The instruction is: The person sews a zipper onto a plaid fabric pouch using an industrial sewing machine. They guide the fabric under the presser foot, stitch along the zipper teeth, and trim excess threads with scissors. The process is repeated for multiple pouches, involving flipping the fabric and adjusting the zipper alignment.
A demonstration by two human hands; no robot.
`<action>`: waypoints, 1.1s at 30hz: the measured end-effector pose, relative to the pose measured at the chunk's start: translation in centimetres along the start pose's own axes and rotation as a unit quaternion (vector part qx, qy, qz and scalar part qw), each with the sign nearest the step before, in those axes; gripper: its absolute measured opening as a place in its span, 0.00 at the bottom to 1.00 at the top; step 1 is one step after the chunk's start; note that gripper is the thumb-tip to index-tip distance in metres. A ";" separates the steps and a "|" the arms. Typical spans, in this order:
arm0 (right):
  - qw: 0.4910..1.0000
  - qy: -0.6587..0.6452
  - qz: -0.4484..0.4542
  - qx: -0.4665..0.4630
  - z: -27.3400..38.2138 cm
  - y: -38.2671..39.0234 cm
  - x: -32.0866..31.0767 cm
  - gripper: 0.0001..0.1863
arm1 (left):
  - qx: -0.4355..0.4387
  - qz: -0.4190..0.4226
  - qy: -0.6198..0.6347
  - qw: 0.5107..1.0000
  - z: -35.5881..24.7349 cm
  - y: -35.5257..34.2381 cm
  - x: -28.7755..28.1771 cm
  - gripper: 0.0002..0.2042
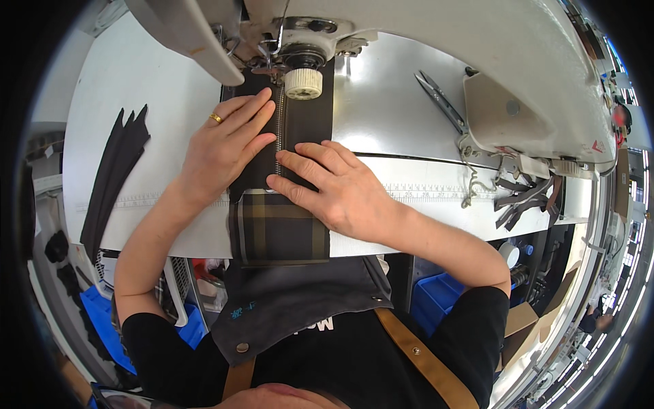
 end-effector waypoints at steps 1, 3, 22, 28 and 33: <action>1.000 -0.002 -0.008 0.002 -0.3 -0.2 0.0 0.24 | -0.005 0.000 -0.003 1.000 -0.3 -0.2 0.0 0.23; 1.000 0.003 -0.013 0.003 -0.8 -0.6 0.1 0.24 | -0.014 0.002 -0.005 1.000 -0.4 -0.3 -0.1 0.23; 0.997 0.002 -0.078 0.014 -6.3 -3.3 1.4 0.21 | 0.004 -0.045 0.078 0.996 1.1 -0.9 -1.1 0.13; 0.992 0.100 -0.059 0.052 -6.2 -3.0 1.1 0.18 | 0.025 -0.058 0.052 0.997 2.3 -2.1 -1.4 0.08; 0.848 -0.385 -0.039 0.363 -8.0 -1.0 0.9 0.11 | 0.013 -0.051 0.062 0.997 2.7 -2.3 -1.4 0.08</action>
Point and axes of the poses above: each hand's wrist, its own y-axis away from the middle knuckle, its own x-axis out of the palm, z = x × y, the point moved 5 cm from there along -y, towards the middle knuckle, and after that the axes turned 14 degrees about y, right-handed, at the moved point
